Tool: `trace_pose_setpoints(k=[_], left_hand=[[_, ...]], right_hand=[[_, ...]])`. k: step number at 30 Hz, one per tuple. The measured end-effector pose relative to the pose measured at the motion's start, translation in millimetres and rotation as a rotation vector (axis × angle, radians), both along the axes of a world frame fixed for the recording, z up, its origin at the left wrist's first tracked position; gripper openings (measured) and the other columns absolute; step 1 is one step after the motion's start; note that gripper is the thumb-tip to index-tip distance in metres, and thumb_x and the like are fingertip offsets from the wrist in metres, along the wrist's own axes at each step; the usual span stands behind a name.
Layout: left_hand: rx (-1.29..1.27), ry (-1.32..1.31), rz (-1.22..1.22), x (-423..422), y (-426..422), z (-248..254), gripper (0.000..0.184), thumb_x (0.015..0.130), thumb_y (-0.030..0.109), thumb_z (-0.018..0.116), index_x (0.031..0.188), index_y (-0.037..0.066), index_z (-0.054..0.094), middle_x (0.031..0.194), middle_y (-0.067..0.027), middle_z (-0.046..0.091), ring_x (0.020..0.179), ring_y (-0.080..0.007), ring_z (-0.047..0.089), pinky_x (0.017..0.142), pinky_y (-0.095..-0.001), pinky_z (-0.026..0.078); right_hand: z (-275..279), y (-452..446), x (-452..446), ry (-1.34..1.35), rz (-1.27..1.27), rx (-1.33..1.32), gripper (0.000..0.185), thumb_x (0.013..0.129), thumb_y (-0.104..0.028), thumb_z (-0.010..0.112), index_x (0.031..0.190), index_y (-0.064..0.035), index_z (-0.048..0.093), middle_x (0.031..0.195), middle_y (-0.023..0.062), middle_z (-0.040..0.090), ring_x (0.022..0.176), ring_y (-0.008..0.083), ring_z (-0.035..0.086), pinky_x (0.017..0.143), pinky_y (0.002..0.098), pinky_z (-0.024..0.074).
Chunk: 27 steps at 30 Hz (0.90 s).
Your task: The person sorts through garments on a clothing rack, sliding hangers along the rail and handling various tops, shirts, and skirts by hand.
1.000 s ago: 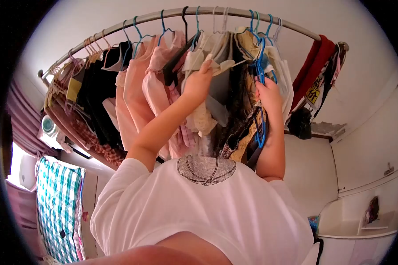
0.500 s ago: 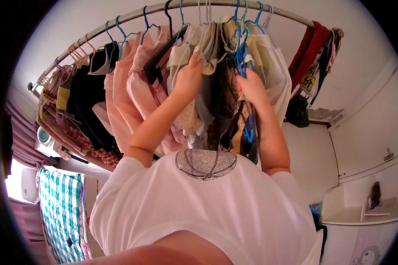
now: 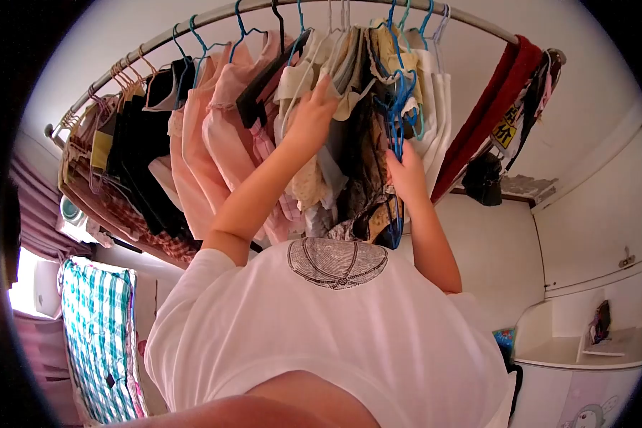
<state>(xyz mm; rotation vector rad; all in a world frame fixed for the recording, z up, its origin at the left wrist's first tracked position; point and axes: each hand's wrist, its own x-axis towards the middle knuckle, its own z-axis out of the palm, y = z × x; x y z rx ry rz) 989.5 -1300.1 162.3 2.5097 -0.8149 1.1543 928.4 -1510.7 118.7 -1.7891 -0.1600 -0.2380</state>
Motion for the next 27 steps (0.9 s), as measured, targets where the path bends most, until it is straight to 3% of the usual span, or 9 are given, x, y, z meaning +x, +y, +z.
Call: trace_pose_setpoints(k=[4, 7, 14, 19, 22, 25, 27], left_hand=[[-0.061, 0.102, -0.016, 0.1, -5.2, -0.9, 0.032, 0.067, -0.007, 0.056, 0.095, 0.007, 0.060, 0.137, -0.0157, 0.032, 0.108, -0.0348, 0.048, 0.081, -0.0401, 0.048], [0.003, 0.214, 0.067, -1.8, -12.3, 2.6, 0.031, 0.067, -0.006, 0.056, 0.095, 0.007, 0.060, 0.137, -0.0159, 0.032, 0.108, -0.0343, 0.048, 0.081, -0.0406, 0.048], [-0.041, 0.156, 0.025, 3.7, -8.9, -1.4, 0.030, 0.065, -0.005, 0.057, 0.092, 0.007, 0.061, 0.137, -0.0156, 0.034, 0.108, -0.0339, 0.048, 0.079, -0.0407, 0.049], [-0.035, 0.170, 0.021, 2.0, -9.8, -1.3, 0.028, 0.065, -0.004, 0.057, 0.091, 0.007, 0.061, 0.137, -0.0157, 0.033, 0.105, -0.0339, 0.050, 0.083, -0.0398, 0.047], [-0.078, 0.117, -0.013, 7.3, -9.5, -8.1, 0.025, 0.066, 0.000, 0.058, 0.091, 0.006, 0.061, 0.137, -0.0155, 0.033, 0.114, -0.0342, 0.045, 0.091, -0.0447, 0.041], [0.101, -0.247, 0.212, -3.6, -15.6, -3.8, 0.022, 0.069, 0.007, 0.057, 0.090, 0.004, 0.061, 0.136, -0.0163, 0.036, 0.125, -0.0337, 0.035, 0.096, -0.0502, 0.033], [0.161, -0.176, 0.193, -10.7, -26.8, -3.4, 0.022, 0.070, 0.010, 0.056, 0.090, 0.003, 0.061, 0.134, -0.0171, 0.038, 0.130, -0.0325, 0.028, 0.097, -0.0524, 0.031]], right_hand=[[15.0, -2.1, 1.5, -0.016, -0.004, 0.069, 0.023, 0.091, -0.011, 0.047, 0.111, -0.0013, 0.051, 0.055, 0.0001, 0.044, 0.043, 0.0081, 0.041, 0.041, 0.0226, 0.0370], [23.1, 3.1, 1.0, -0.049, -0.010, 0.230, 0.030, 0.092, -0.014, 0.047, 0.120, -0.0031, 0.052, 0.056, -0.0016, 0.043, 0.044, 0.0055, 0.038, 0.040, 0.0190, 0.0345], [43.5, -13.5, -0.8, -0.078, 0.083, 0.367, 0.032, 0.092, -0.011, 0.046, 0.122, -0.0023, 0.049, 0.057, 0.0001, 0.044, 0.042, 0.0074, 0.039, 0.041, 0.0218, 0.0352], [42.1, -14.6, -20.0, -0.036, 0.111, 0.174, 0.034, 0.091, -0.008, 0.046, 0.124, -0.0023, 0.048, 0.054, -0.0013, 0.042, 0.041, 0.0064, 0.038, 0.040, 0.0207, 0.0342], [33.2, -24.2, -34.0, 0.068, 0.169, 0.099, 0.034, 0.091, -0.008, 0.046, 0.125, -0.0037, 0.047, 0.054, -0.0017, 0.042, 0.042, 0.0056, 0.038, 0.039, 0.0206, 0.0339], [25.4, -32.7, -37.2, 0.049, 0.169, 0.114, 0.034, 0.091, -0.009, 0.046, 0.124, -0.0045, 0.049, 0.054, -0.0028, 0.040, 0.041, 0.0047, 0.037, 0.038, 0.0196, 0.0333], [29.6, -33.6, -41.4, 0.063, 0.183, 0.054, 0.034, 0.092, -0.009, 0.045, 0.125, -0.0050, 0.048, 0.054, -0.0030, 0.041, 0.042, 0.0048, 0.037, 0.039, 0.0200, 0.0342]])
